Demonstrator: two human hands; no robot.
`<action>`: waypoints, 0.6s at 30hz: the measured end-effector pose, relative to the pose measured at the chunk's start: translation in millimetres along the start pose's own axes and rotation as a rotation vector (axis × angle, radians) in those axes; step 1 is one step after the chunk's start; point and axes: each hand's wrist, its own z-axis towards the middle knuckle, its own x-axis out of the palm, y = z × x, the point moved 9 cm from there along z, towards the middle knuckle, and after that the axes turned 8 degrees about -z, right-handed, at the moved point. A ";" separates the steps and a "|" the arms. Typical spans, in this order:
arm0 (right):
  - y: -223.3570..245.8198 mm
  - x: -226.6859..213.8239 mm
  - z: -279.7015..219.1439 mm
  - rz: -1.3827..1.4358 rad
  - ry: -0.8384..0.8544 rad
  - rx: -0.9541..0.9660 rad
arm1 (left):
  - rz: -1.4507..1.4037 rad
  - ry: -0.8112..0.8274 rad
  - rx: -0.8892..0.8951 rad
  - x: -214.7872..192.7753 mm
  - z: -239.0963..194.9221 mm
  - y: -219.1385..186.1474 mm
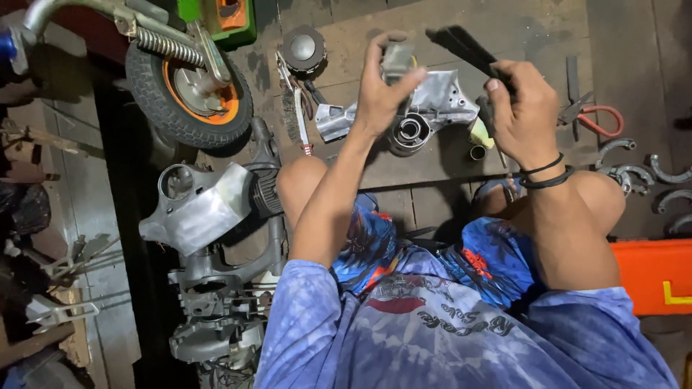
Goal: Cleaning a motorcycle engine component using a brush and a metal scraper to remove dirt and residue.
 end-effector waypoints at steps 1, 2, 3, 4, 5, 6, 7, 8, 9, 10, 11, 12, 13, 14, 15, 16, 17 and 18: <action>-1.7 0.3 0.7 0.000 0.001 0.001 | -0.001 0.000 -0.001 3.8 -3.1 -9.3; -0.4 -2.4 1.2 0.009 -0.029 -0.030 | 0.166 0.013 0.022 9.0 -6.3 -20.9; 0.6 -5.3 2.5 0.018 -0.060 -0.063 | 0.332 0.026 0.047 14.6 -8.6 -32.4; 1.7 -6.3 3.7 0.016 -0.060 -0.063 | 0.331 0.027 0.048 14.8 -8.9 -32.2; 7.4 -7.8 4.0 0.030 -0.065 -0.113 | 0.442 0.029 0.040 15.3 -9.7 -31.0; 12.9 -9.5 4.1 0.043 -0.070 -0.162 | 0.553 0.032 0.031 15.7 -10.5 -29.7; 12.7 -10.5 2.6 0.044 -0.070 -0.162 | 0.553 0.032 0.031 16.0 -9.9 -28.3; 15.0 -4.9 0.9 -0.055 -0.006 -0.188 | 0.571 0.012 -0.015 13.4 -9.3 -23.4; 17.0 1.7 -1.2 -0.152 0.058 -0.215 | 0.590 -0.010 -0.062 9.8 -9.4 -18.5; 11.2 1.9 -3.2 -0.151 0.059 -0.216 | 0.591 -0.012 -0.063 9.9 -11.2 -22.2; 4.6 4.7 -4.9 -0.350 0.069 -0.219 | 0.658 -0.031 -0.054 8.9 -12.5 -27.5; -2.5 7.2 -6.5 -0.549 0.077 -0.222 | 0.726 -0.050 -0.044 8.0 -14.0 -32.9; 0.1 3.5 -5.7 -0.548 0.081 -0.222 | 0.725 -0.051 -0.048 7.1 -14.0 -30.5; 6.0 -9.2 -4.8 -0.608 -0.030 -0.231 | 0.741 -0.084 -0.041 4.0 -14.2 -30.1; 12.7 -21.1 -3.0 -0.667 -0.146 -0.241 | 0.759 -0.115 -0.029 0.1 -12.2 -31.2; 17.5 -16.9 -2.8 -0.665 -0.148 -0.241 | 0.760 -0.116 -0.027 -4.7 -11.5 -19.6; 20.1 -11.4 -1.9 -0.503 -0.097 -0.252 | 0.751 -0.099 0.030 -4.5 -9.3 -10.8; 23.0 -5.9 -1.4 -0.340 -0.047 -0.261 | 0.741 -0.082 0.087 -4.3 -7.3 -1.9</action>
